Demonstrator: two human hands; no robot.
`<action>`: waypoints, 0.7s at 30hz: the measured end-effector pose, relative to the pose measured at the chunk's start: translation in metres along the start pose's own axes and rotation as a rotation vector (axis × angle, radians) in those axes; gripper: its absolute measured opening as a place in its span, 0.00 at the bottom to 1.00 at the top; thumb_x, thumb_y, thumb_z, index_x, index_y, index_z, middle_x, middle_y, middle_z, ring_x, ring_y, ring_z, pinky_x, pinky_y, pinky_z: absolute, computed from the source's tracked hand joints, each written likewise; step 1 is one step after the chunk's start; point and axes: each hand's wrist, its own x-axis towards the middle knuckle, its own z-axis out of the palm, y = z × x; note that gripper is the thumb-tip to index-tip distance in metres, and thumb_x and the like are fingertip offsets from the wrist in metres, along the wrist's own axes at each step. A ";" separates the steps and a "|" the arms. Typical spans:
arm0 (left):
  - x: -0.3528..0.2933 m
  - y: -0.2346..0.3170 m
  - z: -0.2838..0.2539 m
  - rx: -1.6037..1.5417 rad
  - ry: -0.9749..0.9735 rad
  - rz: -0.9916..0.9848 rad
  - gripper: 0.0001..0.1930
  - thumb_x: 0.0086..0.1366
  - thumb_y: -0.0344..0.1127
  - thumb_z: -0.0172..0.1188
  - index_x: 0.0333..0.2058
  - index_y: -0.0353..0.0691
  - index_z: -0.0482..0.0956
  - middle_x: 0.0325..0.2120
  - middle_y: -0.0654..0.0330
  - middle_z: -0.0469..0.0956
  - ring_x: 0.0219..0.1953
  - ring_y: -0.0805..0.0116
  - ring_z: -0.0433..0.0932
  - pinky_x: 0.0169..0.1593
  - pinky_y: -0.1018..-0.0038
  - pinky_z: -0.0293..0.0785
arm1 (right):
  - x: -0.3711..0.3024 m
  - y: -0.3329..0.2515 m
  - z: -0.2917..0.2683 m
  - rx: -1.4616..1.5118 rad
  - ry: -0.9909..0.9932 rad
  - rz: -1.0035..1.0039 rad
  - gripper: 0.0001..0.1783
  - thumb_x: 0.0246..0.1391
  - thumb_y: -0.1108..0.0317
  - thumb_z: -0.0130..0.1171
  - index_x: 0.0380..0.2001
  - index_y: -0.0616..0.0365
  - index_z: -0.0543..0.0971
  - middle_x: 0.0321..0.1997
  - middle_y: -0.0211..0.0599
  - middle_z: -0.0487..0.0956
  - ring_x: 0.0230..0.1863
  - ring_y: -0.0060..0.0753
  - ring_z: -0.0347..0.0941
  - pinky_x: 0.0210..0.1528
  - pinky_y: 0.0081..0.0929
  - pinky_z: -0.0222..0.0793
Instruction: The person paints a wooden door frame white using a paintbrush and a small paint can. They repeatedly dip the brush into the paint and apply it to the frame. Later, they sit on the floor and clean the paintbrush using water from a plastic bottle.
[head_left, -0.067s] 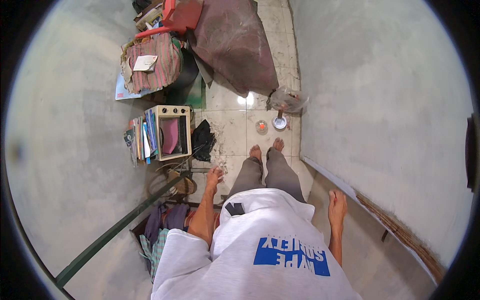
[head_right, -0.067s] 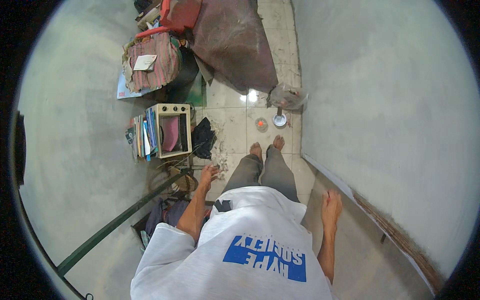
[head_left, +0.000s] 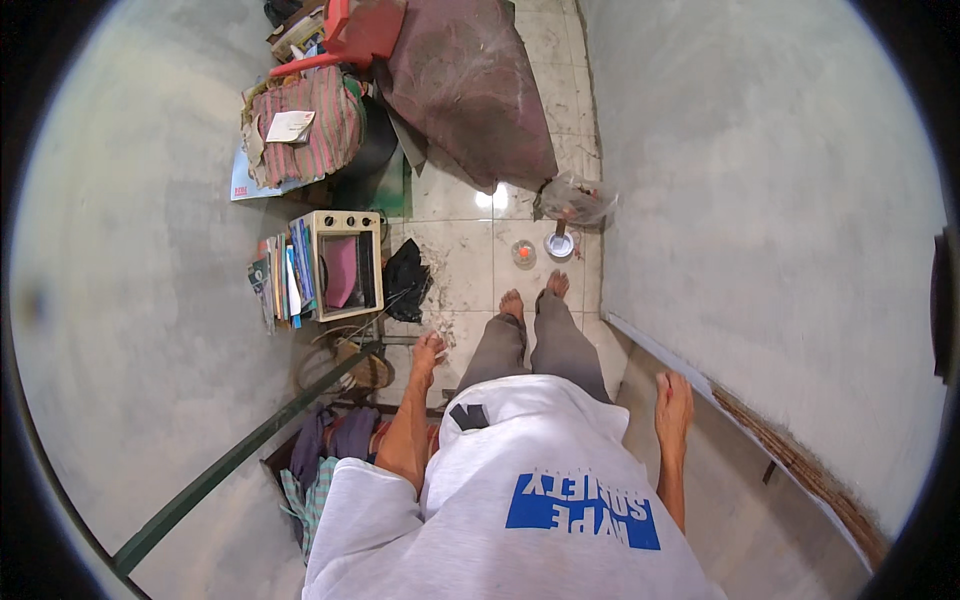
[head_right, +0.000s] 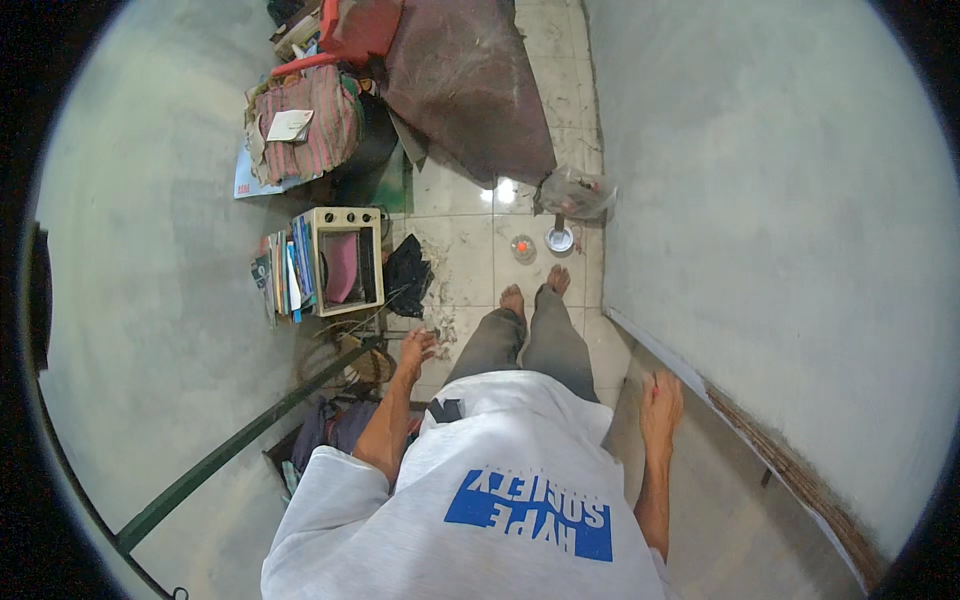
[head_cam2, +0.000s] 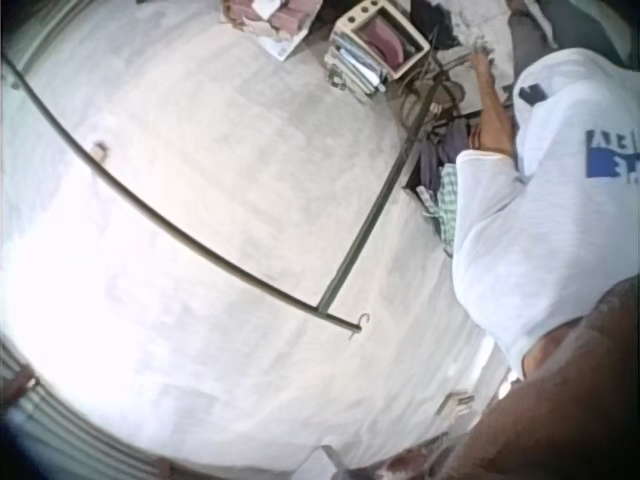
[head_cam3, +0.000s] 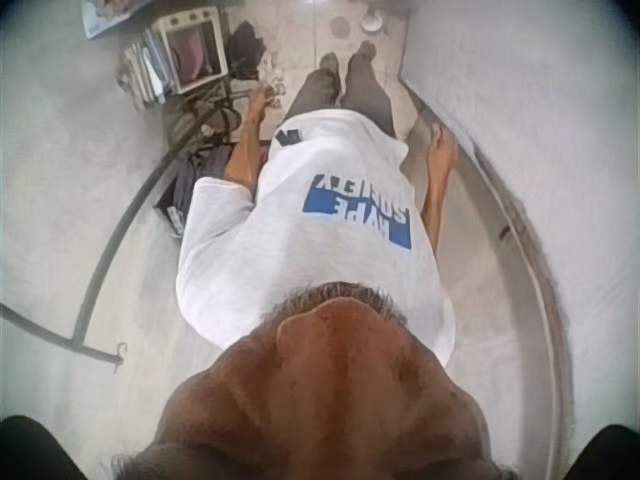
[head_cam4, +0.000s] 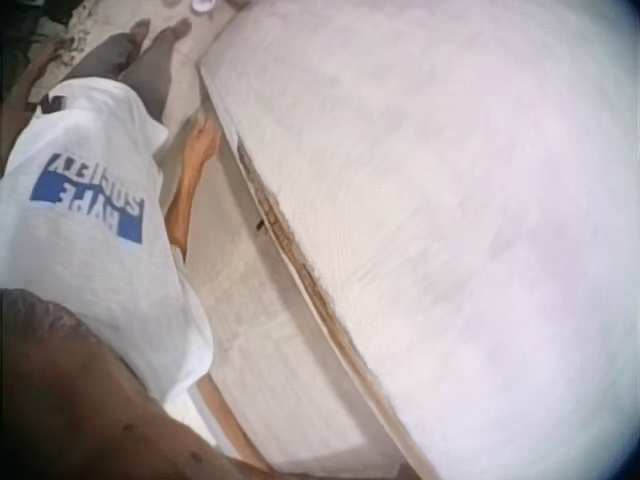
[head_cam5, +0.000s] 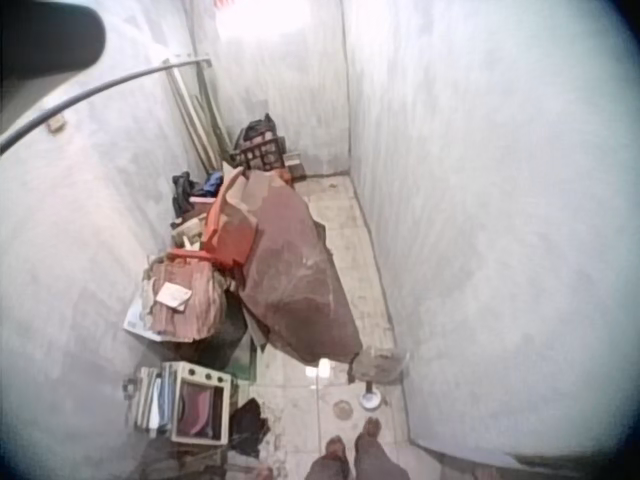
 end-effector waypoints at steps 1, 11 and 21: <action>0.000 0.005 0.000 -0.001 -0.003 0.006 0.24 0.72 0.45 0.54 0.63 0.43 0.69 0.49 0.57 0.79 0.48 0.65 0.79 0.46 0.64 0.76 | 0.012 -0.015 -0.001 -0.018 0.071 -0.094 0.17 0.68 0.57 0.52 0.44 0.61 0.79 0.40 0.47 0.77 0.44 0.53 0.72 0.49 0.45 0.67; -0.012 -0.005 0.034 -0.038 0.074 -0.117 0.26 0.73 0.45 0.53 0.65 0.44 0.66 0.49 0.58 0.79 0.47 0.65 0.79 0.47 0.62 0.76 | 0.155 -0.120 -0.014 0.202 0.268 -0.116 0.17 0.68 0.56 0.52 0.44 0.57 0.81 0.41 0.47 0.77 0.43 0.54 0.74 0.46 0.44 0.68; -0.043 0.000 0.113 -0.149 0.094 -0.120 0.24 0.74 0.45 0.52 0.65 0.44 0.67 0.56 0.53 0.77 0.52 0.65 0.79 0.49 0.65 0.75 | 0.307 -0.106 0.019 0.410 -0.021 0.066 0.34 0.70 0.39 0.41 0.43 0.60 0.81 0.31 0.48 0.80 0.35 0.54 0.78 0.39 0.43 0.72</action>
